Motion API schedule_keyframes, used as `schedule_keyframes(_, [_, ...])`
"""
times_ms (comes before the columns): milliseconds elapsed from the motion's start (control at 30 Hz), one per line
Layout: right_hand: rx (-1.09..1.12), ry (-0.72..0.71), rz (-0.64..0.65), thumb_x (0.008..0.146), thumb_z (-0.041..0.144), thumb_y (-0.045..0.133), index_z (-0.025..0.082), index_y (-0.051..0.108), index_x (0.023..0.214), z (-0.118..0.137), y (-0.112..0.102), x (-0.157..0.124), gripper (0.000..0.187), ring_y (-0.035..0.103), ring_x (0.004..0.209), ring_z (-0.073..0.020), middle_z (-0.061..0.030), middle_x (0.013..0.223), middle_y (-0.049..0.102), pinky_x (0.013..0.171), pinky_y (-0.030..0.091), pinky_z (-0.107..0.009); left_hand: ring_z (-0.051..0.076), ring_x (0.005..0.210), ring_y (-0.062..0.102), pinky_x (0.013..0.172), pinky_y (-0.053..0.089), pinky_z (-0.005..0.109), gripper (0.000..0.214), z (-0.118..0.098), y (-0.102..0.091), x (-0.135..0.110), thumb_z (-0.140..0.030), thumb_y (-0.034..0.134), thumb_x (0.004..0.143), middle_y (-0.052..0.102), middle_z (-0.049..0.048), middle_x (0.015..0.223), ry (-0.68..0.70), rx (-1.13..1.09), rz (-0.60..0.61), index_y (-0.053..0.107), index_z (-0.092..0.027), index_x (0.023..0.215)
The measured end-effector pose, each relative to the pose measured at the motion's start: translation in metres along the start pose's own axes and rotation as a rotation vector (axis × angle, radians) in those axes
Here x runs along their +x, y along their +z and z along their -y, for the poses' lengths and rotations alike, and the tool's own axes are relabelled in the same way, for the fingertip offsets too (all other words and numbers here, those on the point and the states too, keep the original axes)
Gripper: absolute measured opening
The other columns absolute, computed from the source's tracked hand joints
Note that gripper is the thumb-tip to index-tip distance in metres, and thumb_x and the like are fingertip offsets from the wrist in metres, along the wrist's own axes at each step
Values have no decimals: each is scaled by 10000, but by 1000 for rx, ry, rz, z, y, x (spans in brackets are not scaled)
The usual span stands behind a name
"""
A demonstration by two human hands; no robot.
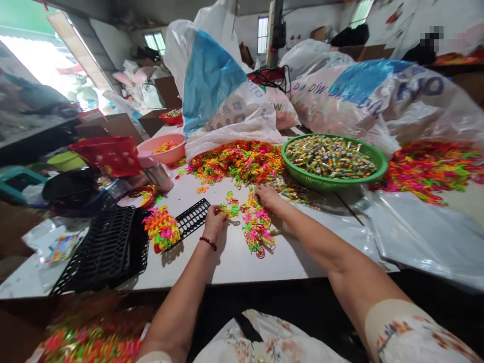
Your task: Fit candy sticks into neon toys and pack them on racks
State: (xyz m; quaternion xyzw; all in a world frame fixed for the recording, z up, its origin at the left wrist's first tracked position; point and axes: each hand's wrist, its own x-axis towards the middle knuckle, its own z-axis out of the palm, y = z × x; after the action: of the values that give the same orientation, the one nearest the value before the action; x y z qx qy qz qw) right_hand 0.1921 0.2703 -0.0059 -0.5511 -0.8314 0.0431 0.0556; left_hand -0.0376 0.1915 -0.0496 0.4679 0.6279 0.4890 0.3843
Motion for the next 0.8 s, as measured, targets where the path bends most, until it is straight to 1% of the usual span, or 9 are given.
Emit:
schedule_keyframes(67, [2,23,13,839,97,492,82,691,1015,3,8,12,266,462,1096,-298,-212,1139,614,950,340,-375,111,725,635,746,544,307,327,-3,-8,-10,-94,576,671,612,-7,845,-70,-162,15,480,-205,962])
schedule_keyframes(233, [38,169,-14,846,172,537,27,622,1147,7,17,25,345,430,1164,-344,-267,1222,547,984,336,-425,90,693,622,803,545,334,282,-19,-27,-29,-92,687,648,604,-26,777,-306,-633,212,511,-190,846])
schedule_keyframes(367, [137,242,-92,847,123,495,1,588,1175,9,5,20,362,486,1117,-324,-281,1213,543,958,360,-407,114,668,633,741,559,325,254,-23,-32,-35,-202,762,677,617,3,735,-398,-696,229,532,-166,777])
schedule_keyframes(467, [238,236,-164,895,172,430,88,568,1218,19,-6,1,361,551,1004,-246,-177,1159,602,880,410,-330,129,657,647,672,563,300,254,-22,-32,-38,-240,769,695,635,29,726,-458,-683,260,549,-151,786])
schedule_keyframes(533, [473,220,-203,915,278,430,154,596,1144,31,-10,-22,309,577,836,-187,-81,987,654,758,442,-281,132,647,656,636,563,284,276,-23,-32,-43,-208,782,669,643,26,730,-456,-681,302,551,-152,807])
schedule_keyframes(567, [672,217,-216,901,348,466,173,611,1068,38,-10,-36,282,564,738,-162,-42,884,650,680,441,-263,132,641,659,623,563,276,307,-23,-31,-47,-186,795,645,641,13,727,-432,-679,309,547,-158,823])
schedule_keyframes(667, [1284,209,-128,775,498,638,201,580,868,63,-7,-82,317,459,537,-103,33,682,554,492,363,-222,124,604,657,531,525,215,387,-27,-31,-60,-201,828,609,615,-28,700,-359,-660,305,530,-176,853])
schedule_keyframes(733, [1465,198,-34,731,496,703,207,551,816,79,-5,-111,336,401,487,-82,62,620,494,445,314,-204,121,596,654,469,474,177,384,-29,-30,-69,-264,831,627,609,-28,708,-346,-648,318,533,-176,852])
schedule_keyframes(800, [1537,204,-3,741,489,708,209,540,790,92,-3,-132,330,370,464,-72,73,594,466,428,299,-199,128,661,668,498,486,182,371,-31,-29,-79,-273,833,631,632,-10,767,-332,-644,345,556,-171,855])
